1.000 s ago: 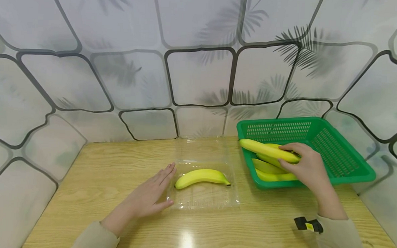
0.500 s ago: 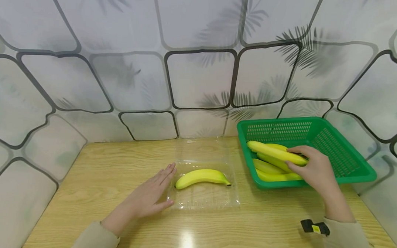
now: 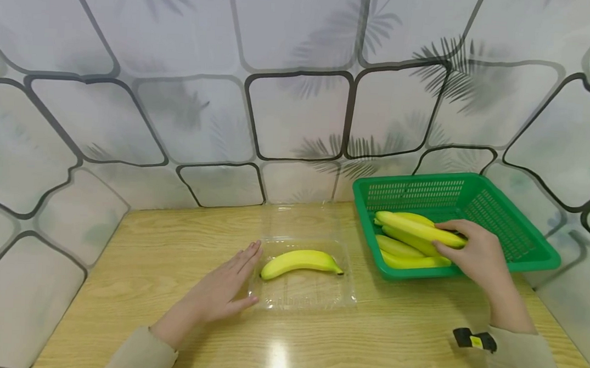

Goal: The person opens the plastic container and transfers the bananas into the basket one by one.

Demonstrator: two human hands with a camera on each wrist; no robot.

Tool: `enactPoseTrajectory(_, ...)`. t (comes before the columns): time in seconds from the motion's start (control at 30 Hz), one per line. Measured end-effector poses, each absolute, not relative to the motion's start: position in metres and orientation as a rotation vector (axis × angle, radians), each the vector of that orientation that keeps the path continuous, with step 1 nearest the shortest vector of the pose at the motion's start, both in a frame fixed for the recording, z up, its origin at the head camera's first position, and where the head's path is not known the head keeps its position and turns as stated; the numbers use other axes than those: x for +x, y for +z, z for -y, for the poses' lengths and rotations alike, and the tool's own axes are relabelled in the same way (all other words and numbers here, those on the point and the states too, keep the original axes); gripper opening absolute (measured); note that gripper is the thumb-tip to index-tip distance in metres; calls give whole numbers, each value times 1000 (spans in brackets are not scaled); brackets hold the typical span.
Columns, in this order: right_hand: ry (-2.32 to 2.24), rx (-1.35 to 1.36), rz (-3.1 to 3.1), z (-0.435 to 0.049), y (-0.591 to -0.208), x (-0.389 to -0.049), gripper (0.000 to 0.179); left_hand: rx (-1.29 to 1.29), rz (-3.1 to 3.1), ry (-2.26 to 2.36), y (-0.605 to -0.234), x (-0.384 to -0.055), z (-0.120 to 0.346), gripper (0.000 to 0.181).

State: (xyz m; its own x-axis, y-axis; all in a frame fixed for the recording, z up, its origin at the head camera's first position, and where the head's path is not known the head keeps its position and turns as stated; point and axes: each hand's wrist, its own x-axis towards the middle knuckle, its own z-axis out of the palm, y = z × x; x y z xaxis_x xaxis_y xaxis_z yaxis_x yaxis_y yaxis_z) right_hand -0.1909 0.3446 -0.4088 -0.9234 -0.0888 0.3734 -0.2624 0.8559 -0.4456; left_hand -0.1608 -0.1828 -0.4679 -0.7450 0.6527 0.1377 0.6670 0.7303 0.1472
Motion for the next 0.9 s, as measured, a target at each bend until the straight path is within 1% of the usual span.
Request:
enactPoseTrajectory(0.47,720,175,2689,-354,-413,-193,35,-1093,2842,-277,-470,-161,183,96)
enactPoseTrajectory(0.9,722,115,2702,-352,-410,-200,37,-1090,2838,-276,-472,-163,184,97)
